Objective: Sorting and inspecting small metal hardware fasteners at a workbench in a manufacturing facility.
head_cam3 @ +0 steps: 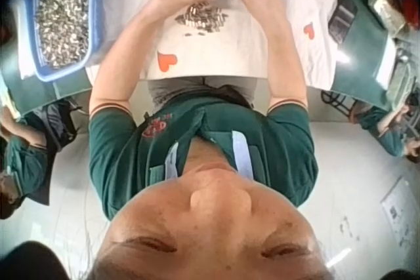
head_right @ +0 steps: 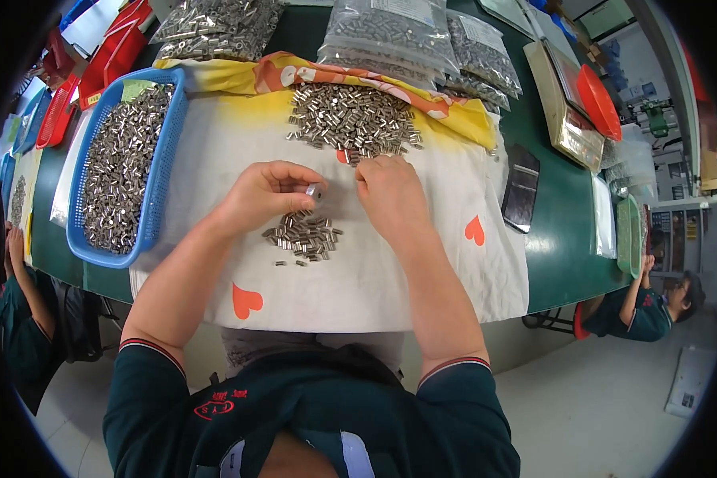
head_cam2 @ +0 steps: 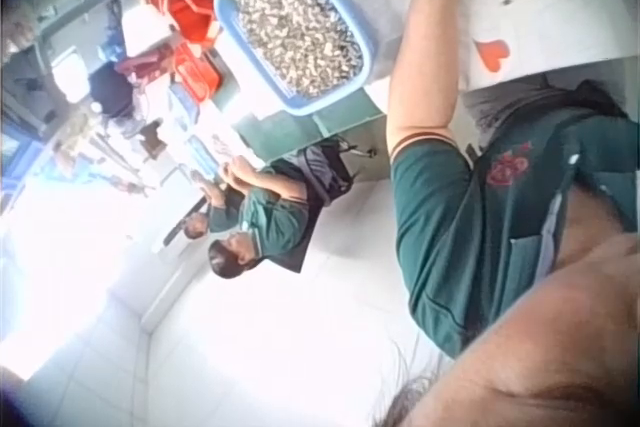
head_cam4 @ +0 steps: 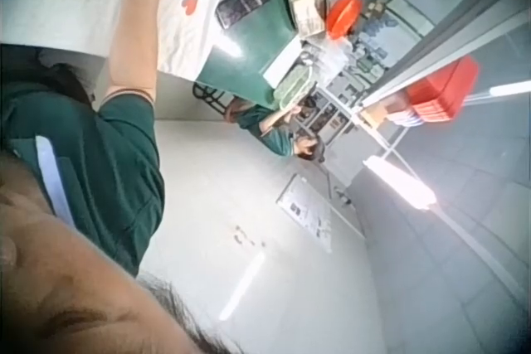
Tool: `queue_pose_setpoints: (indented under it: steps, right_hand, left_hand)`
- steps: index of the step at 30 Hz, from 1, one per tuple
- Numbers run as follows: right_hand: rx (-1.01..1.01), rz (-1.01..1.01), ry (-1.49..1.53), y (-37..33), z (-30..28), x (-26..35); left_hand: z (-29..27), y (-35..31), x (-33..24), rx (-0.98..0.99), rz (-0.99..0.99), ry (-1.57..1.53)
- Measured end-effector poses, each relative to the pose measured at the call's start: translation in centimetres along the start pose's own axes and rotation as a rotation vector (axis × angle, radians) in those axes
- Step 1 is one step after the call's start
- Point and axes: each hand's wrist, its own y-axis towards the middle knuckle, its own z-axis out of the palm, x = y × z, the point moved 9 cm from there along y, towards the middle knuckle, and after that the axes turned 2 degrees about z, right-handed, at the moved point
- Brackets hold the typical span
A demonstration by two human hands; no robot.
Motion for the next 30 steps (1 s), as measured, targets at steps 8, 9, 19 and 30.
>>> queue_pose_setpoints:
  steps: [8,9,19,30]
  right_hand:
    - [0.125,0.172,0.861,-0.6,0.8,1.0]
    - [0.190,0.181,1.011,-0.7,1.6,1.4]
    - [-0.132,-0.148,0.361,-0.9,-1.8,4.0]
    - [0.229,0.147,0.961,0.1,0.1,-0.3]
  left_hand:
    - [0.2,0.1,-0.5,0.013,0.049,-0.057]
    - [0.1,0.0,-0.5,0.011,0.048,-0.056]
    - [-0.1,-0.1,-0.5,-0.044,0.035,0.108]
    - [1.6,-0.9,-1.0,0.188,0.031,0.192]
